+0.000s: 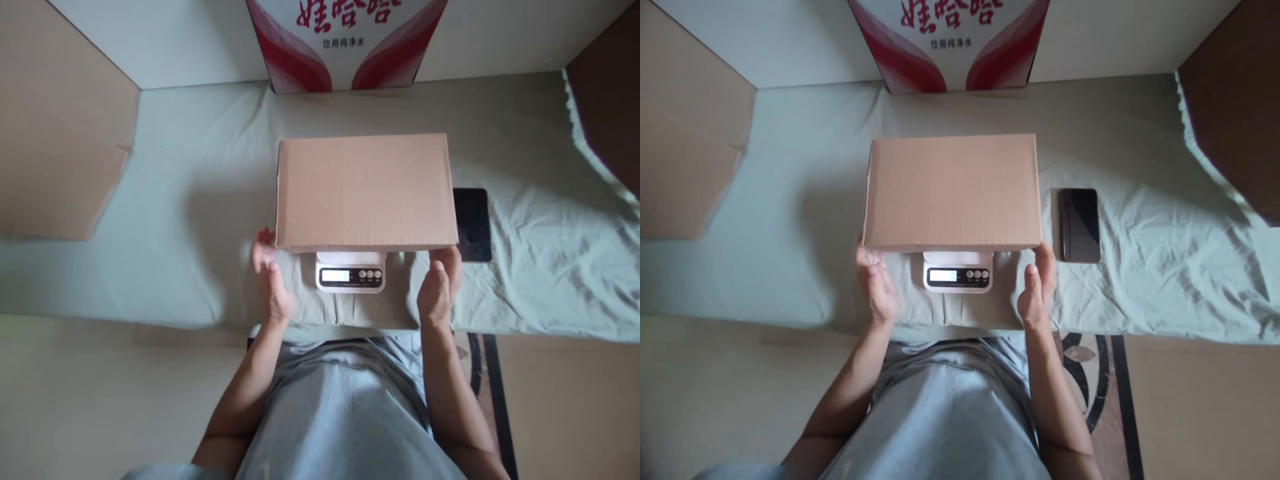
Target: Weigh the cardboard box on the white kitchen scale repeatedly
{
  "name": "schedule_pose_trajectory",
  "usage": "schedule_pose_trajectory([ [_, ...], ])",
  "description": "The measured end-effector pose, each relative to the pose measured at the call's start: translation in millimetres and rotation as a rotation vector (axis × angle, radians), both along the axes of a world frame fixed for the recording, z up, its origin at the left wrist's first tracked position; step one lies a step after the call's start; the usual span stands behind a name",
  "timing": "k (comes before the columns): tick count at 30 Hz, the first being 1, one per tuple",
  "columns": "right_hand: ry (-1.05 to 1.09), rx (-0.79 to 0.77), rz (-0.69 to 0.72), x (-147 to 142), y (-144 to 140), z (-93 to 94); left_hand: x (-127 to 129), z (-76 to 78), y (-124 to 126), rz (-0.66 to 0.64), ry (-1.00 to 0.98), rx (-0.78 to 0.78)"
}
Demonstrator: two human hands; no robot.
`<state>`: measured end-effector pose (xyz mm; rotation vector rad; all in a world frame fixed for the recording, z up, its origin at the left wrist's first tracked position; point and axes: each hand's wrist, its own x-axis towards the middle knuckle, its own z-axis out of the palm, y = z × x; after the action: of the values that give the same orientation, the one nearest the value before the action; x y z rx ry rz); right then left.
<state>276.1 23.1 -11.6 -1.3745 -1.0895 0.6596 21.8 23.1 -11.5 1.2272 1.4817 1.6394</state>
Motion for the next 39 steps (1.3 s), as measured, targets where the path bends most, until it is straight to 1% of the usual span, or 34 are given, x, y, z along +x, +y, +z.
schedule_pose_trajectory([
  [2, 0.005, -0.039, -0.043, 3.7, 3.3, -1.0, -8.4, -2.1, 4.5, 0.073, 0.018, -0.021],
  [4, -0.011, -0.06, -0.055, 7.0, 5.9, -4.0, -17.7, -5.2, 8.0, 0.135, 0.066, -0.04],
  [6, -0.036, -0.074, -0.055, 9.5, 7.2, -9.4, -25.6, -9.6, 9.5, 0.156, 0.099, -0.048],
  [10, -0.106, -0.124, -0.061, 13.0, 7.0, -21.9, -32.5, -20.8, 7.7, 0.132, 0.118, -0.081],
  [13, -0.162, -0.144, -0.056, 14.5, 7.1, -26.6, -32.8, -27.4, 5.9, 0.122, 0.125, -0.094],
  [18, -0.21, -0.135, -0.058, 13.4, 7.6, -24.8, -35.0, -34.4, 6.0, 0.064, 0.146, -0.093],
  [22, -0.227, -0.136, -0.054, 12.9, 7.2, -23.6, -35.2, -36.1, 7.4, 0.09, 0.149, -0.085],
  [24, -0.201, -0.137, -0.051, 13.0, 6.9, -22.6, -32.9, -31.6, 6.5, 0.089, 0.137, -0.098],
  [26, -0.117, -0.115, -0.038, 11.9, 6.4, -19.4, -29.0, -22.2, 3.3, 0.065, 0.116, -0.106],
  [30, 0.065, 0.028, 0.026, 3.1, 6.1, -3.9, -16.0, 6.0, -6.0, -0.043, 0.084, -0.112],
  [33, 0.07, 0.061, 0.099, -6.4, 8.6, 12.5, -3.0, 26.4, -6.3, -0.132, 0.07, -0.108],
  [36, 0.069, 0.073, 0.174, -12.9, 16.7, 30.4, 8.6, 41.0, 5.7, -0.136, 0.039, -0.022],
  [39, 0.078, 0.147, 0.193, -14.5, 34.5, 47.3, 14.0, 48.3, 31.0, -0.108, 0.033, 0.073],
])
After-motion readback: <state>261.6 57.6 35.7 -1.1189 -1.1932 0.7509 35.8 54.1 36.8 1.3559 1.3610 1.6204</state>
